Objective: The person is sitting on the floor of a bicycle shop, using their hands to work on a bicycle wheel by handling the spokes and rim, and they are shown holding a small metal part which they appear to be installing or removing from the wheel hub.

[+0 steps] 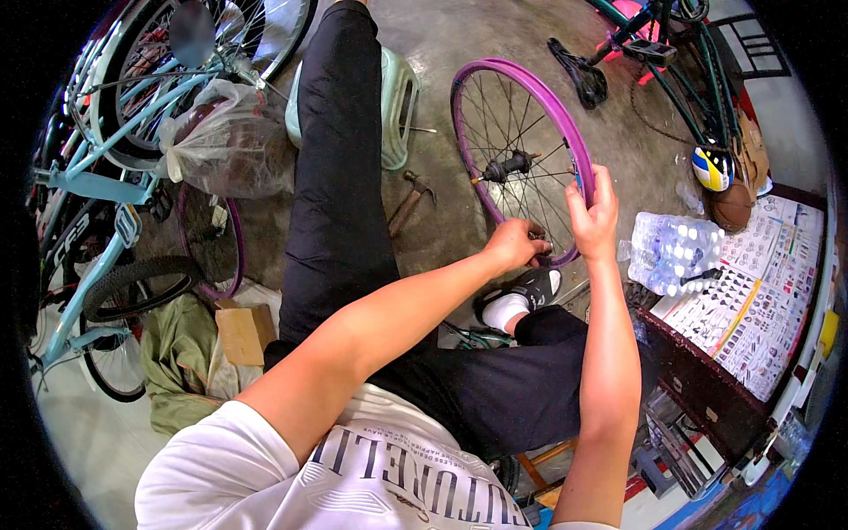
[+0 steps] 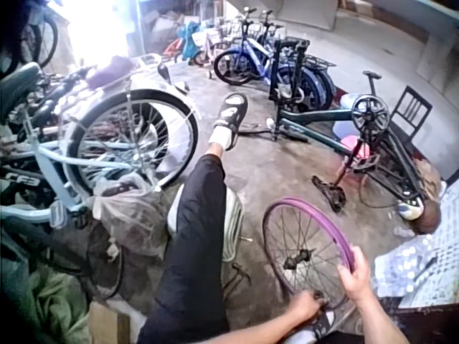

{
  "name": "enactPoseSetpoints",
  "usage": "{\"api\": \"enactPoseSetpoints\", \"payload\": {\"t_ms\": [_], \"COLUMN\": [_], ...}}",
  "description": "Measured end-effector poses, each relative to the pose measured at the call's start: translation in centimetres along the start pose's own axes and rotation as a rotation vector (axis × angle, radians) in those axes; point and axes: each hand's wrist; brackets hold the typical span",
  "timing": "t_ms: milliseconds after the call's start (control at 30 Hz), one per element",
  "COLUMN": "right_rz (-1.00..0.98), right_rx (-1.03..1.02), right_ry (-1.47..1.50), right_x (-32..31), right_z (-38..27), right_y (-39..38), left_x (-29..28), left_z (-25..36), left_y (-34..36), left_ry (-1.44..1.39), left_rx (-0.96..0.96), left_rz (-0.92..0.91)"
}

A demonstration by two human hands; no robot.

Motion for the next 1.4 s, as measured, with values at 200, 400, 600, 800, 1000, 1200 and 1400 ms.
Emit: {"api": "enactPoseSetpoints", "payload": {"t_ms": [200, 400, 600, 800, 1000, 1200, 1400], "right_rz": [-0.009, -0.007, -0.016, -0.013, 0.004, 0.013, 0.103], "right_rx": [-0.062, -0.053, -0.058, -0.061, -0.049, -0.002, -0.013], "right_ry": [-0.093, -0.125, -0.118, -0.099, -0.107, -0.053, -0.094], "right_x": [0.1, 0.1, 0.1, 0.1, 0.1, 0.2, 0.5], "right_z": [-0.8, -1.2, -1.3, -1.4, -1.2, -1.0, -1.6], "right_y": [-0.1, -0.2, -0.2, -0.1, -0.2, -0.2, -0.4], "left_x": [1.0, 1.1, 1.6, 1.2, 1.7, 2.0, 1.2], "left_z": [-0.1, -0.2, -0.9, -0.6, -0.4, -1.1, -2.3], "left_y": [0.9, 1.1, 1.4, 1.4, 1.5, 2.3, 1.8], "left_ry": [-0.008, 0.014, 0.001, -0.049, -0.135, -0.182, -0.32], "left_rx": [-0.037, -0.031, -0.037, -0.045, -0.066, -0.129, -0.079], "left_rz": [0.025, 0.008, 0.061, -0.006, 0.025, 0.041, -0.112]}}
Point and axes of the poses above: each hand's wrist, its own y-axis towards the middle knuckle, its own x-axis out of the palm, z = x × y
